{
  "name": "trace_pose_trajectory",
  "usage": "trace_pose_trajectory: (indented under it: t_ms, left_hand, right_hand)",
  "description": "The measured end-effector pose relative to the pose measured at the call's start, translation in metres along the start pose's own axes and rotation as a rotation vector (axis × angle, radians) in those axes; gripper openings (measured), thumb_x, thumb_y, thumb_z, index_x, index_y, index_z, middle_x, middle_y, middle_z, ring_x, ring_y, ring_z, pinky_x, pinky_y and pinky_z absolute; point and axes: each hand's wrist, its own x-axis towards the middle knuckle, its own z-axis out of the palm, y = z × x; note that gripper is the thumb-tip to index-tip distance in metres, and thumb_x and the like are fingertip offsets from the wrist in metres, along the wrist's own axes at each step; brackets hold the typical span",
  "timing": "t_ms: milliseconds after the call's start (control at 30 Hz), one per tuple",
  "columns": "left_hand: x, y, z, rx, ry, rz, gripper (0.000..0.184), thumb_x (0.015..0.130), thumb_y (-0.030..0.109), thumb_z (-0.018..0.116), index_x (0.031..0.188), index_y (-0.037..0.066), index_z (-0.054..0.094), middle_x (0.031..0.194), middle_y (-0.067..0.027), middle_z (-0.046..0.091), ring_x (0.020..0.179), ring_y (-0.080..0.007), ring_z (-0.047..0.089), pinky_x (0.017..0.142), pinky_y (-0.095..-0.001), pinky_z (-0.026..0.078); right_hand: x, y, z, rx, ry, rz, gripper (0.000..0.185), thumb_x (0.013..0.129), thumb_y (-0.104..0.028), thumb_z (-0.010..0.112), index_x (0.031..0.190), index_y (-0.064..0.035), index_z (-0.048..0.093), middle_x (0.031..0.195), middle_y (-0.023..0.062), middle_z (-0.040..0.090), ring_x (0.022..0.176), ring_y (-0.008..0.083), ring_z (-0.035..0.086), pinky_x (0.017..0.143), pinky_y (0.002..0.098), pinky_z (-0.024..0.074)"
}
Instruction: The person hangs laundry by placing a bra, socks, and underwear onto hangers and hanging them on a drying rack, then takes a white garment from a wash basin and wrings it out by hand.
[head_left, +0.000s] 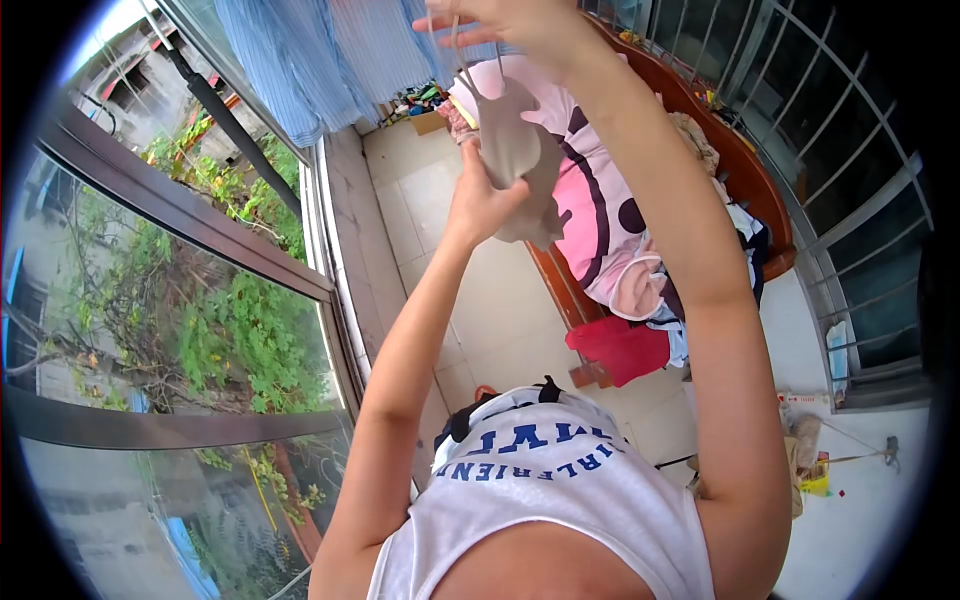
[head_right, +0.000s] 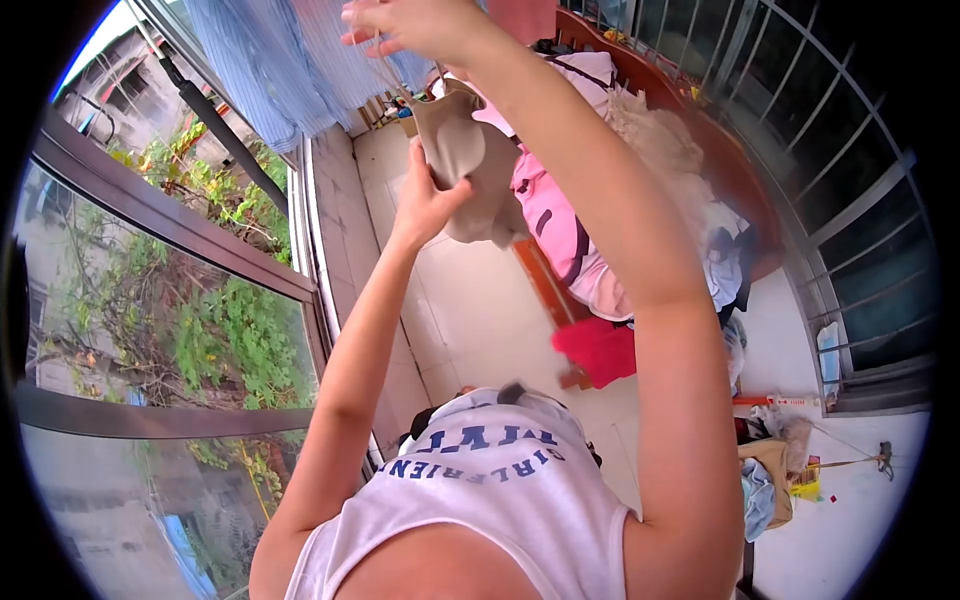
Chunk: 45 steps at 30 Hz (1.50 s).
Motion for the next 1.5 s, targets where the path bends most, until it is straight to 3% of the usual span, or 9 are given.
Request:
trace_pose_trajectory:
  t_ms: [133,333,400,533,700,833,1067,1300,1500]
  left_hand:
    - [-0.004,0.014,-0.011,-0.530,-0.015,-0.461,0.041,0.079,0.030,0.054,0.104,-0.002,0.055,0.095,-0.0119,0.060,0.087,-0.0198,0.058,0.077,-0.0308,0.046]
    - [-0.020,0.043,-0.011,-0.631,0.067,-0.486,0.056,0.085,0.046,0.051,0.111,-0.004,0.050,0.102,-0.0129,0.058,0.090,-0.0187,0.057,0.078,-0.0312,0.047]
    - [-0.023,0.041,-0.006,-0.641,0.100,-0.463,0.055,0.085,0.045,0.052,0.111,-0.004,0.050,0.102,-0.0124,0.058,0.090,-0.0179,0.057,0.077,-0.0306,0.047]
    - [-0.032,0.055,0.006,-0.686,0.090,-0.368,0.052,0.085,0.041,0.055,0.111,-0.004,0.050,0.101,-0.0115,0.058,0.088,-0.0160,0.057,0.075,-0.0289,0.048]
    - [-0.033,0.053,0.009,-0.807,0.119,-0.460,0.050,0.086,0.041,0.054,0.106,-0.004,0.053,0.097,-0.0105,0.060,0.086,-0.0162,0.058,0.076,-0.0287,0.048]
    - [-0.030,0.052,0.018,-0.794,0.207,-0.523,0.048,0.086,0.043,0.053,0.103,-0.002,0.056,0.095,-0.0103,0.061,0.086,-0.0167,0.058,0.077,-0.0297,0.047]
    - [-0.031,0.057,0.015,-1.046,0.166,-0.590,0.040,0.085,0.037,0.055,0.102,0.001,0.057,0.096,-0.0079,0.061,0.088,-0.0149,0.057,0.078,-0.0284,0.046]
    - [-0.031,0.060,0.020,-0.668,-0.026,-0.350,0.039,0.082,0.028,0.061,0.108,0.001,0.052,0.094,-0.0048,0.060,0.086,-0.0121,0.056,0.080,-0.0270,0.043]
    - [-0.029,0.058,0.014,-1.151,0.027,-0.557,0.033,0.082,0.022,0.062,0.107,0.003,0.053,0.096,-0.0079,0.061,0.089,-0.0161,0.059,0.085,-0.0308,0.045]
  right_hand:
    - [-0.016,0.021,-0.052,-0.396,-0.040,0.146,0.034,0.087,-0.026,0.053,0.111,-0.0018,0.055,0.111,0.0116,0.058,0.099,0.0199,0.058,0.082,0.0289,0.0454]
    - [-0.097,0.072,-0.099,-1.195,0.300,0.127,0.059,0.075,-0.058,0.054,0.080,-0.0003,0.064,0.070,0.0132,0.063,0.071,0.0224,0.063,0.065,0.0344,0.0469]
    - [-0.124,0.073,-0.089,-0.789,0.250,0.525,0.061,0.077,-0.060,0.051,0.075,-0.0005,0.063,0.070,0.0124,0.062,0.070,0.0234,0.061,0.065,0.0334,0.0462]
    - [-0.172,0.066,-0.044,-0.480,0.208,0.522,0.058,0.078,-0.053,0.056,0.092,0.0032,0.061,0.082,0.0105,0.063,0.075,0.0176,0.060,0.069,0.0279,0.0457]
    - [-0.187,0.070,-0.047,0.241,0.271,0.382,0.033,0.082,-0.017,0.062,0.108,0.0022,0.056,0.098,0.0023,0.060,0.088,0.0100,0.056,0.079,0.0243,0.0426]
    - [-0.192,0.070,-0.048,0.488,0.294,0.353,0.030,0.083,-0.022,0.061,0.105,-0.0018,0.060,0.096,0.0012,0.061,0.089,0.0079,0.055,0.082,0.0226,0.0409]
    - [-0.199,0.073,-0.055,0.549,0.319,0.226,0.030,0.083,-0.025,0.062,0.104,-0.0027,0.060,0.096,0.0019,0.062,0.084,0.0081,0.057,0.076,0.0223,0.0437]
    - [-0.202,0.057,-0.063,0.420,0.333,0.283,0.030,0.080,-0.025,0.065,0.100,-0.0023,0.060,0.091,0.0007,0.061,0.081,0.0072,0.056,0.072,0.0215,0.0438]
    - [-0.189,0.057,-0.067,0.338,0.463,0.240,0.023,0.082,-0.020,0.063,0.096,-0.0021,0.059,0.090,0.0007,0.060,0.085,0.0073,0.054,0.077,0.0204,0.0406]
